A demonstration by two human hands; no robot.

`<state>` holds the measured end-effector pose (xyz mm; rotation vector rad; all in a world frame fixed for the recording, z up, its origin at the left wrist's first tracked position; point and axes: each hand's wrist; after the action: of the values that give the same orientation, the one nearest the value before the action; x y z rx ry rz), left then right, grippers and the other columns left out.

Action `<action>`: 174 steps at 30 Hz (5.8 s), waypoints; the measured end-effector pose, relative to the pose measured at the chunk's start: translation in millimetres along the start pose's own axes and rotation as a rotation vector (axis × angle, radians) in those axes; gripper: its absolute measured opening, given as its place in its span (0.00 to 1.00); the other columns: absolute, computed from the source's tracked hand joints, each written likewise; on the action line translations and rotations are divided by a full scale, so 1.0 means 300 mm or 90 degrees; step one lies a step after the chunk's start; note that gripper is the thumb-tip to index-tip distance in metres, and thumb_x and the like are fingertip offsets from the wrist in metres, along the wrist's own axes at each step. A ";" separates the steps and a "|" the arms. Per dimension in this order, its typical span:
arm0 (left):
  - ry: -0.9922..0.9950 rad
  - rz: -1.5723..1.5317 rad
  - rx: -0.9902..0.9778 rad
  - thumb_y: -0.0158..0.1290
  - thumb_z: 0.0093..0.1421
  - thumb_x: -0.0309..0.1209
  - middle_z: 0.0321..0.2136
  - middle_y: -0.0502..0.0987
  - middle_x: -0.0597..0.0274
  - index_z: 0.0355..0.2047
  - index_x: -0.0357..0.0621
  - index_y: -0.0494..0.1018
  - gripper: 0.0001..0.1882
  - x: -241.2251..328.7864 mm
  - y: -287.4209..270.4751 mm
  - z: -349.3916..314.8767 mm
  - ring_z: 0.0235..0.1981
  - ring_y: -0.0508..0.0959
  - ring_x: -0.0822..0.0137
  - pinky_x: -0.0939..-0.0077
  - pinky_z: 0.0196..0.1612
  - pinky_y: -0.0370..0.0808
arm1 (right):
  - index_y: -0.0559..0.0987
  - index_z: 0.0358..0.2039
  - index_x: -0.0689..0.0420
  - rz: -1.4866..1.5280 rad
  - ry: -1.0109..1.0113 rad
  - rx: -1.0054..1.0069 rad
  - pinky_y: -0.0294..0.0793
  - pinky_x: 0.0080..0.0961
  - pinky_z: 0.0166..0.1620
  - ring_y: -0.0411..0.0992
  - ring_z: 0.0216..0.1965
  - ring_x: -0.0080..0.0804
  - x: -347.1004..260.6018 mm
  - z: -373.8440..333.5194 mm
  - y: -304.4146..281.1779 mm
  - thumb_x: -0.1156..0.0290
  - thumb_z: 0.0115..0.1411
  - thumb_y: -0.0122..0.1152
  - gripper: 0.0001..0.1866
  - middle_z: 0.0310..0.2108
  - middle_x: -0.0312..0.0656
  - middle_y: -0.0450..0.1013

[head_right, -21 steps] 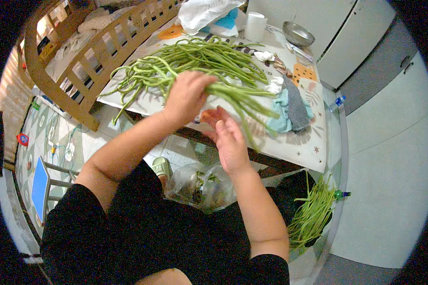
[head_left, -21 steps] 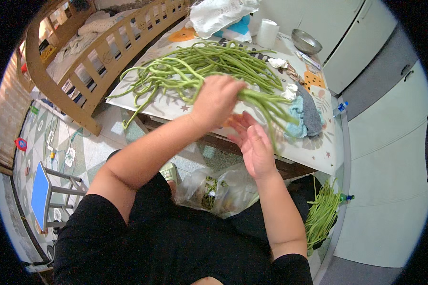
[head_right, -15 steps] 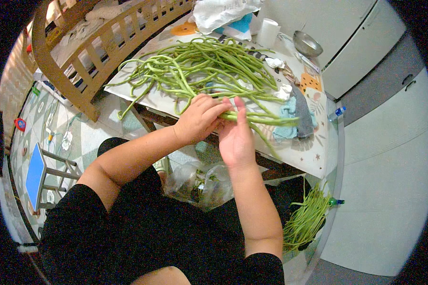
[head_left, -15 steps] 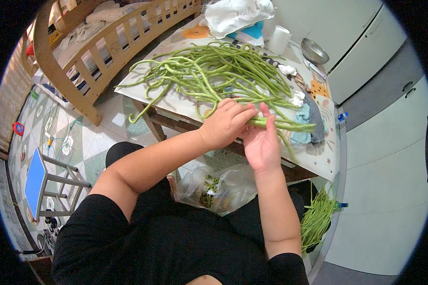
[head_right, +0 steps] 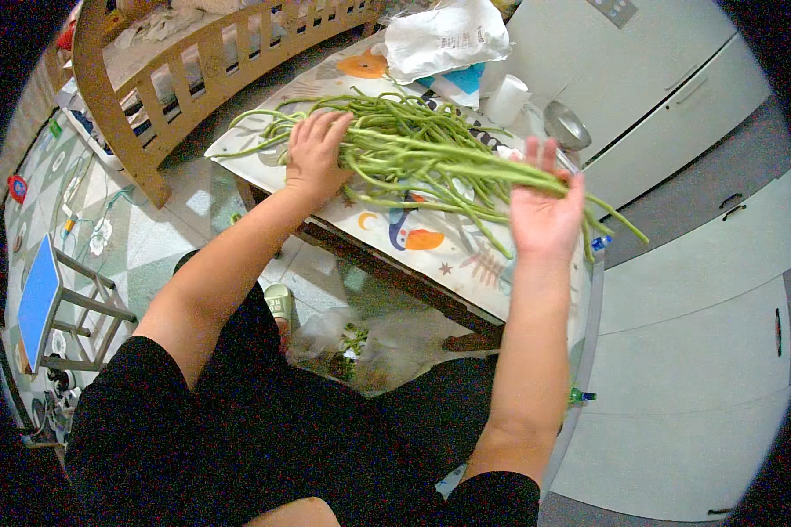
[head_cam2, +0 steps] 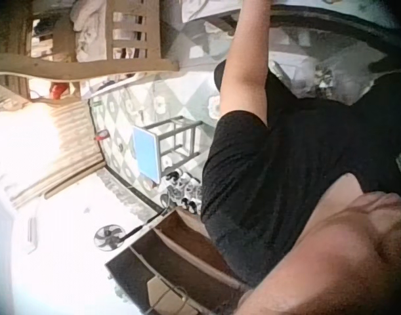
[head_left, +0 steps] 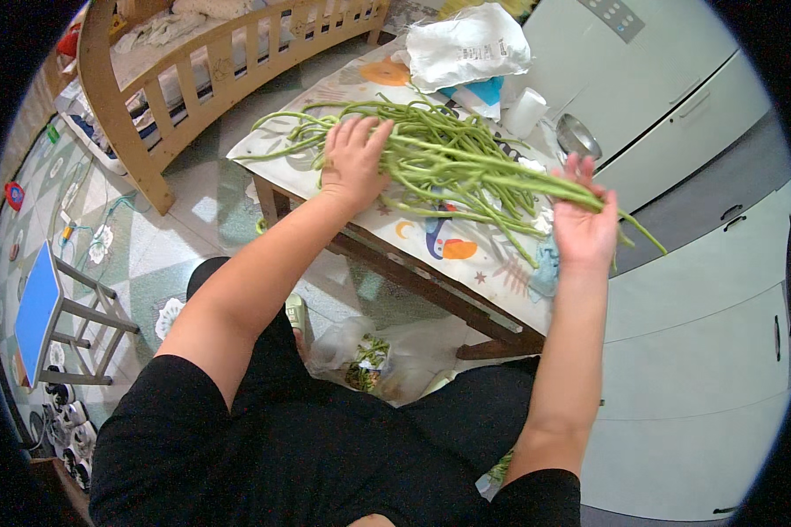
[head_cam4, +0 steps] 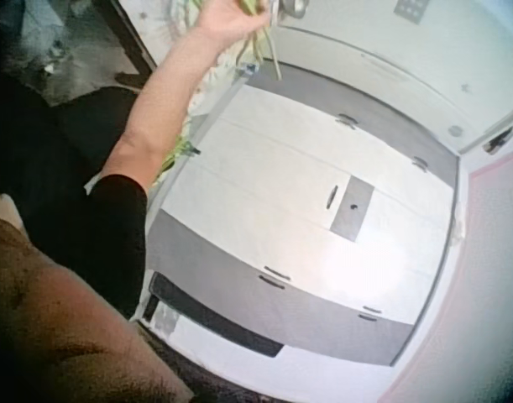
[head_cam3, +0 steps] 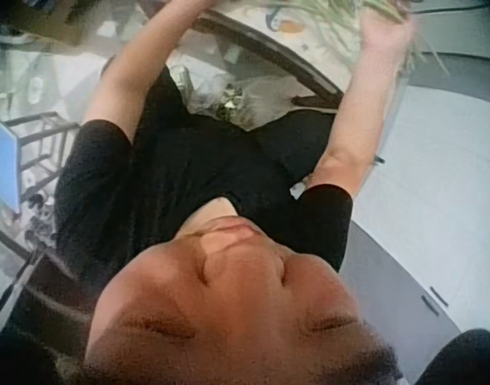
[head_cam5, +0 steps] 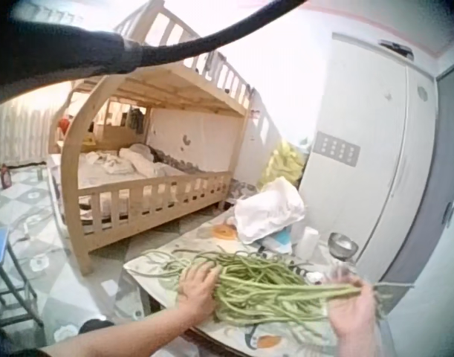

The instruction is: The person sits on the floor and snaps the ends off long green beans by hand. They pick up beans from a table, break off the tips, and place the trimmed beans into a pile on the floor.

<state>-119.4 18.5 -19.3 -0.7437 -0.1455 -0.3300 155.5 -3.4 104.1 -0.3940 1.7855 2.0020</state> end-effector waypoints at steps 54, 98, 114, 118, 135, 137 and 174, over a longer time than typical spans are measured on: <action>0.149 -0.732 -0.199 0.50 0.51 0.23 0.23 0.71 0.65 0.30 0.38 0.72 0.06 0.269 -0.307 -0.183 0.24 0.70 0.71 0.81 0.29 0.67 | 0.68 0.25 0.62 -0.198 0.076 -0.416 0.54 0.43 0.56 0.65 0.40 0.40 -0.320 -0.281 0.361 0.69 0.56 0.39 0.11 0.29 0.45 0.67; -0.574 -1.386 -0.507 0.48 0.55 0.31 0.32 0.71 0.66 0.34 0.45 0.68 0.07 0.222 -0.050 -0.631 0.29 0.66 0.77 0.85 0.30 0.62 | 0.55 0.17 0.59 -0.165 0.101 -0.158 0.59 0.28 0.33 0.56 0.25 0.32 -0.356 -0.258 0.410 0.78 0.54 0.32 0.09 0.18 0.41 0.52; -0.574 -1.377 -0.796 0.37 0.58 0.26 0.17 0.60 0.70 0.36 0.45 0.63 0.07 0.214 -0.100 -0.660 0.15 0.55 0.79 0.86 0.18 0.52 | 0.57 0.16 0.56 -0.186 -0.099 -0.117 0.63 0.26 0.30 0.55 0.18 0.29 -0.331 -0.231 0.264 0.67 0.60 0.28 0.16 0.12 0.38 0.52; -0.533 -1.303 -0.783 0.37 0.57 0.25 0.14 0.56 0.73 0.32 0.49 0.63 0.05 0.230 -0.085 -0.688 0.13 0.51 0.80 0.85 0.15 0.48 | 0.56 0.17 0.57 -0.151 -0.067 -0.115 0.63 0.25 0.29 0.55 0.17 0.28 -0.300 -0.243 0.258 0.66 0.60 0.28 0.16 0.12 0.38 0.52; -0.779 -1.412 -0.767 0.41 0.56 0.25 0.45 0.66 0.55 0.46 0.40 0.60 0.17 0.381 -0.104 -0.647 0.46 0.67 0.62 0.71 0.44 0.67 | 0.62 0.21 0.57 -0.210 -0.229 -0.118 0.66 0.23 0.28 0.60 0.15 0.25 0.057 -0.378 0.358 0.64 0.61 0.35 0.15 0.13 0.34 0.59; -0.732 -1.549 -0.767 0.42 0.55 0.25 0.49 0.62 0.54 0.49 0.40 0.58 0.20 0.402 -0.125 -0.639 0.49 0.65 0.61 0.69 0.45 0.66 | 0.62 0.20 0.56 -0.210 -0.217 -0.118 0.66 0.23 0.28 0.60 0.15 0.25 0.065 -0.377 0.366 0.64 0.61 0.35 0.15 0.13 0.34 0.59; -0.814 -1.317 -0.623 0.38 0.52 0.21 0.13 0.58 0.70 0.22 0.47 0.62 0.07 0.413 -0.032 -0.674 0.13 0.54 0.77 0.83 0.16 0.50 | 0.56 0.18 0.56 -0.224 -0.160 -0.105 0.62 0.30 0.30 0.52 0.13 0.25 -0.136 -0.271 0.283 0.65 0.61 0.26 0.16 0.11 0.36 0.49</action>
<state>-3.6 -156.5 -130.0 -1.4444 -2.1685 -1.9314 143.7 -95.8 186.6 -0.4495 1.3035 1.8589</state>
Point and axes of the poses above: each hand's wrist, its own z-axis towards the middle knuckle, its own y-axis out of the palm, x = y × z
